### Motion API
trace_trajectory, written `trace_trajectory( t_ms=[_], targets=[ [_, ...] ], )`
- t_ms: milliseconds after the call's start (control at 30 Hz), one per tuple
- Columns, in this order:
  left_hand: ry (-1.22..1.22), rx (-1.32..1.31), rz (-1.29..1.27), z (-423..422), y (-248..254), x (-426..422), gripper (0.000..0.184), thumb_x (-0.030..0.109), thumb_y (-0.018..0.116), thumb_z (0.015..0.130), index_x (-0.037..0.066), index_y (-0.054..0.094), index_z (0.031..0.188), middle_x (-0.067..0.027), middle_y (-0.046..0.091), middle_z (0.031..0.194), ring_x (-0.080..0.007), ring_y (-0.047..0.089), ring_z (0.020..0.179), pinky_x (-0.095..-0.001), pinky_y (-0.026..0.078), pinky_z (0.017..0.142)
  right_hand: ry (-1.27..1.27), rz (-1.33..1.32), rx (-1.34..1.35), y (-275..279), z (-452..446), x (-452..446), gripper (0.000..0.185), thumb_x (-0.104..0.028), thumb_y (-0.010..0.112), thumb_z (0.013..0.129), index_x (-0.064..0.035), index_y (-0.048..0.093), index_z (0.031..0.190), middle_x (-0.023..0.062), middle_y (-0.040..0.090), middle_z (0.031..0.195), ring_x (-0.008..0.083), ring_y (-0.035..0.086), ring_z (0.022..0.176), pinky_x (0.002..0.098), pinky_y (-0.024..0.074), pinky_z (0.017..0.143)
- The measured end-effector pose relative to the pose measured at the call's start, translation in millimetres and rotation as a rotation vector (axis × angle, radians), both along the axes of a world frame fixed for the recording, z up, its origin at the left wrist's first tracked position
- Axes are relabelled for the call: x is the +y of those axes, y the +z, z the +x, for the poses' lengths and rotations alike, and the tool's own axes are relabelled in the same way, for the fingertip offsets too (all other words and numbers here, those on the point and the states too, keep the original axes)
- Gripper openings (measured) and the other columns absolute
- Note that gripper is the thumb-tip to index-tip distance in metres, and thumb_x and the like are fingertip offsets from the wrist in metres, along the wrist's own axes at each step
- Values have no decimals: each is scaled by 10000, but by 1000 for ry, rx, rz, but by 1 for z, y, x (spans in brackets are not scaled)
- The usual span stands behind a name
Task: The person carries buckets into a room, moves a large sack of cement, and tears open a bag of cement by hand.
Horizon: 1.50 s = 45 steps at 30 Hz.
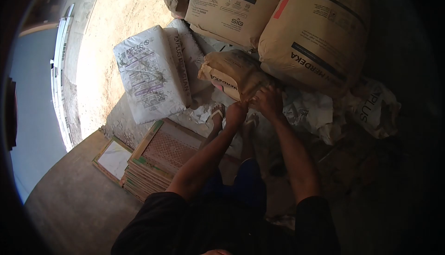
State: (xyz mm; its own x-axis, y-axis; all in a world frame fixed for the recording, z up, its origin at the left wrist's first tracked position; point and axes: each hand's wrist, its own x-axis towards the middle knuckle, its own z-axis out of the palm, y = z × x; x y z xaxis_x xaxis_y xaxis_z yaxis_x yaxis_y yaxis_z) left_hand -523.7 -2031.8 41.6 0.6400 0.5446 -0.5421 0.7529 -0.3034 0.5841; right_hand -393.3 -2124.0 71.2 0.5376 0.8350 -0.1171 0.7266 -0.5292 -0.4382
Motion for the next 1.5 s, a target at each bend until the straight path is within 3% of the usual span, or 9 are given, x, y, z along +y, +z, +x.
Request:
trace_trajectory(
  t_ms=[167,333,433,633,800,1033,1233,1400,1500],
  targets=[
    [-101,67,-49,-22,8,24,518,419,460,910,-8,623,665,-235,611,652,-405,623,635,-491,492,577,-131,-3,94,-8,-1,-4,176,-228,645,802,-63,589,774,90,567,865,305,538,904,455,400,770],
    [-215,70,-95,-9,33,37,503,443,440,912,5,655,791,-236,624,695,-414,627,703,-501,488,641,-268,-23,101,7,-1,-11,162,-206,641,797,-55,584,801,102,563,862,321,535,891,460,404,762],
    [13,111,-97,-4,59,37,477,433,427,917,25,654,821,-231,627,710,-422,618,722,-500,483,671,-143,121,39,22,-3,3,152,-190,644,773,-57,586,817,99,566,868,309,547,883,449,418,775],
    [39,-117,-29,-12,19,25,432,374,431,926,23,641,785,-231,620,701,-420,613,690,-499,480,647,262,47,-113,-16,-10,23,148,-177,660,691,-86,578,775,87,576,808,274,571,858,426,444,800],
    [19,-87,56,-2,12,18,409,335,445,917,11,638,759,-224,616,672,-403,617,642,-500,486,610,-5,-19,-114,-6,-22,26,113,-172,637,716,-94,560,742,86,586,772,280,578,803,433,434,782],
    [5,-7,59,-4,24,26,359,302,478,875,13,649,747,-216,625,669,-386,636,650,-481,510,631,-49,-77,-150,20,-9,40,163,-210,671,724,-98,558,756,78,561,761,273,556,813,427,408,741],
    [34,50,40,9,37,43,311,263,493,841,17,640,722,-212,636,698,-407,628,674,-502,500,647,109,-11,-247,31,-12,71,179,-186,644,711,-97,580,853,48,570,865,248,536,818,402,400,716],
    [24,14,47,14,26,45,288,263,505,821,25,652,753,-206,646,732,-375,645,674,-485,512,621,679,-148,-444,-10,11,79,89,-199,558,737,-116,589,731,50,581,738,226,557,755,373,423,705],
    [49,12,42,9,32,40,288,267,501,832,29,642,752,-195,640,706,-381,641,684,-500,503,634,553,-39,-287,-18,25,70,128,-191,549,749,-100,596,673,50,601,718,232,566,760,390,442,709]
  ],
)
